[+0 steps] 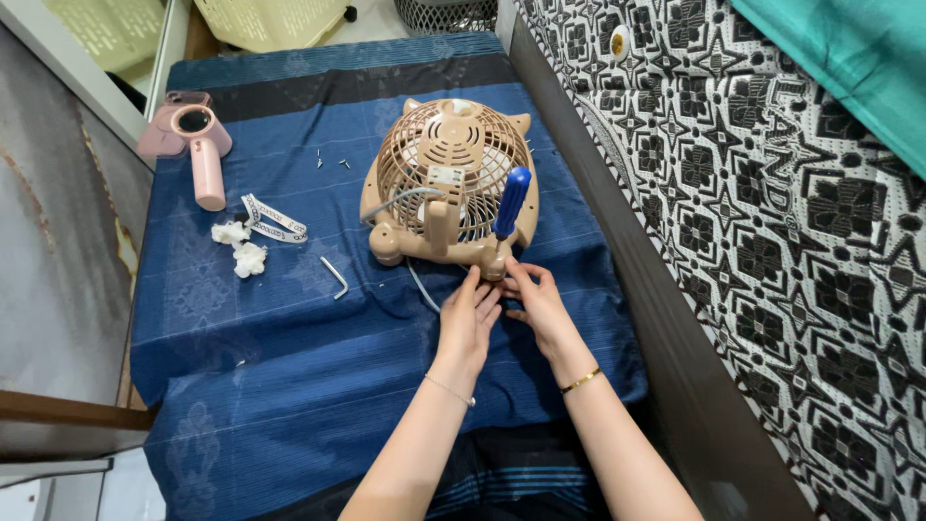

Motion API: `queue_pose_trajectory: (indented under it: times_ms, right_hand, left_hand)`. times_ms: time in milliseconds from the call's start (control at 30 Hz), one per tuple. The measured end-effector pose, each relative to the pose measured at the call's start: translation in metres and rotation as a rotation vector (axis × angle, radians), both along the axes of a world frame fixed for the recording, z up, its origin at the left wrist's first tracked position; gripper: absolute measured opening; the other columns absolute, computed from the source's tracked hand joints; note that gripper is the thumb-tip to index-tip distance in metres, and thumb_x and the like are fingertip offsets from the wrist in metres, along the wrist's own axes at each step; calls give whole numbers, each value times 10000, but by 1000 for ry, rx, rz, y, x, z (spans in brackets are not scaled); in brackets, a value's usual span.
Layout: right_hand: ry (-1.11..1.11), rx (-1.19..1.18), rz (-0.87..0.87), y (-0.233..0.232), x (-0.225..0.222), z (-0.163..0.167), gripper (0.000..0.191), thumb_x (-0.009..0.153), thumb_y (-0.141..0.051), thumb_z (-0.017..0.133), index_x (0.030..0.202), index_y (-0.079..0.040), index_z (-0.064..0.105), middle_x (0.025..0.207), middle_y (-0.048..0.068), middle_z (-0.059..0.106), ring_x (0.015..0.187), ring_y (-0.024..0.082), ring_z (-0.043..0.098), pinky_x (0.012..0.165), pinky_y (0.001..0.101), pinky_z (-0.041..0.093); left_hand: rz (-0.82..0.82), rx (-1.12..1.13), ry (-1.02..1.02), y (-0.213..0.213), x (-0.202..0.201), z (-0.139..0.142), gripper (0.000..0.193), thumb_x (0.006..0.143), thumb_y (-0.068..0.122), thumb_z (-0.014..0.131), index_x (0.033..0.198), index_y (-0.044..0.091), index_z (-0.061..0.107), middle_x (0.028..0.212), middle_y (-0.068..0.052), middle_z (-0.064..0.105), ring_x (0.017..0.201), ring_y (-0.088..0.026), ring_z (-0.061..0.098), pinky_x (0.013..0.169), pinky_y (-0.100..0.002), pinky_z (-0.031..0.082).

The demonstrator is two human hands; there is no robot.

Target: The person reassembles a beige cat-shaped electric fan on a blue cloth. They place a black circular component into the fan base, then use a blue screwdriver to tighten multiple screws around the fan housing. The fan is rotated to access different screw locations, and the person continues securing the housing until the end of the clip.

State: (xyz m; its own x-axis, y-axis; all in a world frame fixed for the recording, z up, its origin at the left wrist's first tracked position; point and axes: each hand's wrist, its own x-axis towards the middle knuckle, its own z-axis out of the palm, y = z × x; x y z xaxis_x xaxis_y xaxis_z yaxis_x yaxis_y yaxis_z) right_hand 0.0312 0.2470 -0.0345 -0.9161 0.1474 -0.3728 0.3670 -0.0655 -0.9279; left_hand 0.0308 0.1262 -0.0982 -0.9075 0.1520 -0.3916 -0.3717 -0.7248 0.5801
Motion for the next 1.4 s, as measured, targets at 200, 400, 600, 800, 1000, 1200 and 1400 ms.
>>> queue_pose_trajectory:
  times_ms: [200, 400, 600, 800, 1000, 1200, 1400]
  right_hand:
    - [114, 189, 92, 6, -8, -9, 659, 882, -545, 671, 1283, -41, 532, 1030, 86, 790, 984, 140, 706, 766, 306, 485]
    - [239, 324, 152, 18, -23, -2, 554, 926, -486, 723, 1212, -25, 611, 965, 136, 820, 947, 79, 717, 842, 146, 475]
    - [174, 311, 103, 8, -25, 0, 495, 910, -453, 703, 1165, -65, 531, 934, 129, 816, 699, 135, 562, 620, 226, 451]
    - [226, 330, 316, 12, -22, 28, 396, 953, -379, 685, 1118, -31, 590, 916, 88, 785, 810, 119, 741, 734, 246, 581]
    - [883, 496, 214, 31, -11, 140, 373, 1026, -166, 610, 1369, -33, 552, 1251, 86, 699, 1040, 109, 649, 923, 289, 534]
    - [1152, 754, 511, 9, 9, 203, 331, 1073, -28, 582, 1404, -28, 600, 1361, 132, 650, 1218, 190, 647, 1000, 323, 538]
    - [1091, 832, 521, -2, 7, 211, 271, 1001, -27, 677, 1268, -73, 701, 1176, 99, 729, 984, 172, 726, 839, 260, 574]
  left_hand:
    - [-36, 85, -20, 0, -3, 9, 627, 909, 563, 626, 1307, 79, 619, 1255, -79, 668, 1234, -215, 591, 1102, -458, 364]
    - [29, -124, -2, -8, -11, 28, 620, 867, 549, 702, 1234, 51, 681, 1189, -64, 691, 1143, -246, 638, 1006, -442, 432]
    - [0, -377, 58, -23, -16, 38, 629, 821, 506, 772, 1168, -16, 715, 1144, -99, 743, 1093, -223, 704, 854, -322, 567]
    - [71, -627, 156, -30, -16, 47, 622, 804, 479, 791, 1080, -74, 722, 935, -108, 783, 800, -147, 759, 611, -243, 563]
    - [108, -915, 208, -30, -11, 59, 661, 761, 520, 830, 1009, -80, 706, 748, -89, 774, 636, -96, 710, 562, -214, 533]
    - [113, -900, 250, -31, -17, 53, 588, 786, 494, 816, 946, -65, 736, 700, -89, 762, 579, -94, 669, 541, -236, 498]
    - [208, -1043, 286, -32, -18, 52, 550, 790, 498, 842, 878, -34, 735, 698, -62, 742, 617, -95, 700, 597, -235, 551]
